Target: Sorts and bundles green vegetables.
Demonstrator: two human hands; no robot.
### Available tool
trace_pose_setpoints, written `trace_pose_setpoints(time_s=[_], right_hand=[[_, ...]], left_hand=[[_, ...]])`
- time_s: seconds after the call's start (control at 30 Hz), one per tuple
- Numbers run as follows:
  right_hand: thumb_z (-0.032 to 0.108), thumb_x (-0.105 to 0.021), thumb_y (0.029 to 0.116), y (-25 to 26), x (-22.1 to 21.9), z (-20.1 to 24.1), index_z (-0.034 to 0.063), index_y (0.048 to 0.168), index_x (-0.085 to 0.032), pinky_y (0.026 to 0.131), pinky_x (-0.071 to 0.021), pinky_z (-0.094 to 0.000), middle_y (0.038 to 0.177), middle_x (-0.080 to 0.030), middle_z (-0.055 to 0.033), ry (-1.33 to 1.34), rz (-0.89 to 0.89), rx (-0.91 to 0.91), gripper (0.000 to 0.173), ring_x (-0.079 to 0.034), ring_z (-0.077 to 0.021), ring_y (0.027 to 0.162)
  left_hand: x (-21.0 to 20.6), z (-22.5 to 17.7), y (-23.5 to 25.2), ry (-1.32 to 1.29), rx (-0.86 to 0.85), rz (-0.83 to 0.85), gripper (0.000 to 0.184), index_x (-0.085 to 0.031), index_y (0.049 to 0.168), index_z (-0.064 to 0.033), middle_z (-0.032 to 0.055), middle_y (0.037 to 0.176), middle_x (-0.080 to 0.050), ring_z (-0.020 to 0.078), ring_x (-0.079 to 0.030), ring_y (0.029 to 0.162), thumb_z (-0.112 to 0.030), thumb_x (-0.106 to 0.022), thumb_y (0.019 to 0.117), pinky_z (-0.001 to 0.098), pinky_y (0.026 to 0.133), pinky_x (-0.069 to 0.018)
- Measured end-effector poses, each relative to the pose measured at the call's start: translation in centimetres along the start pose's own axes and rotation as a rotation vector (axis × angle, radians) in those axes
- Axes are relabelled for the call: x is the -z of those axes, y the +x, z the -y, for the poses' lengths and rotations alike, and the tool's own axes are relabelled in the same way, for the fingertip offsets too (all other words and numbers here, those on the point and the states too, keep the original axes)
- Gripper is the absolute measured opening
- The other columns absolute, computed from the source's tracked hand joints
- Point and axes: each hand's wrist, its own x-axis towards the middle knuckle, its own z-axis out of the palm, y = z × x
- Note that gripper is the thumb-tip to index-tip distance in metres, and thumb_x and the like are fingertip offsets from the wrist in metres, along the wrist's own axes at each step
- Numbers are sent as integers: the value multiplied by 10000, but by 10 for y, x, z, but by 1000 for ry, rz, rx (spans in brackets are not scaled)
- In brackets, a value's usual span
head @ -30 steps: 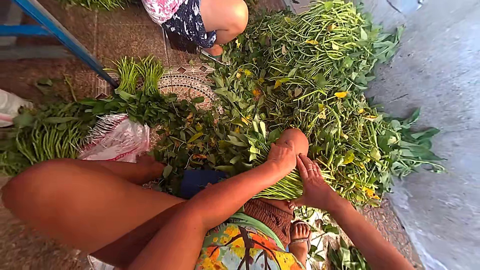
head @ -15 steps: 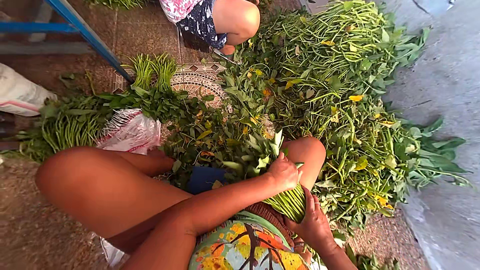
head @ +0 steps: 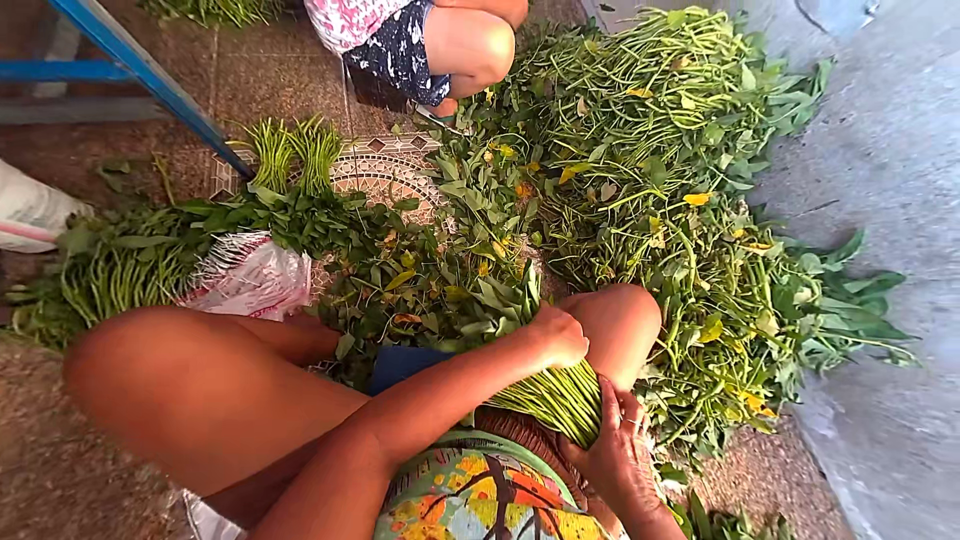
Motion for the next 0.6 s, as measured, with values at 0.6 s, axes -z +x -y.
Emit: trace_pose_setpoints(time_s=[0.6], right_hand=[[424, -926, 486, -20, 6, -10, -78, 1455, -479, 907, -519, -646, 1405, -514, -359, 42, -6, -183, 1179, -581, -561, 1182]], left_hand=[[-78, 93, -50, -138, -101, 264, 408, -584, 1405, -26, 272, 1303, -635, 440, -583, 1264, -260, -444, 1101, 643, 1059, -414]])
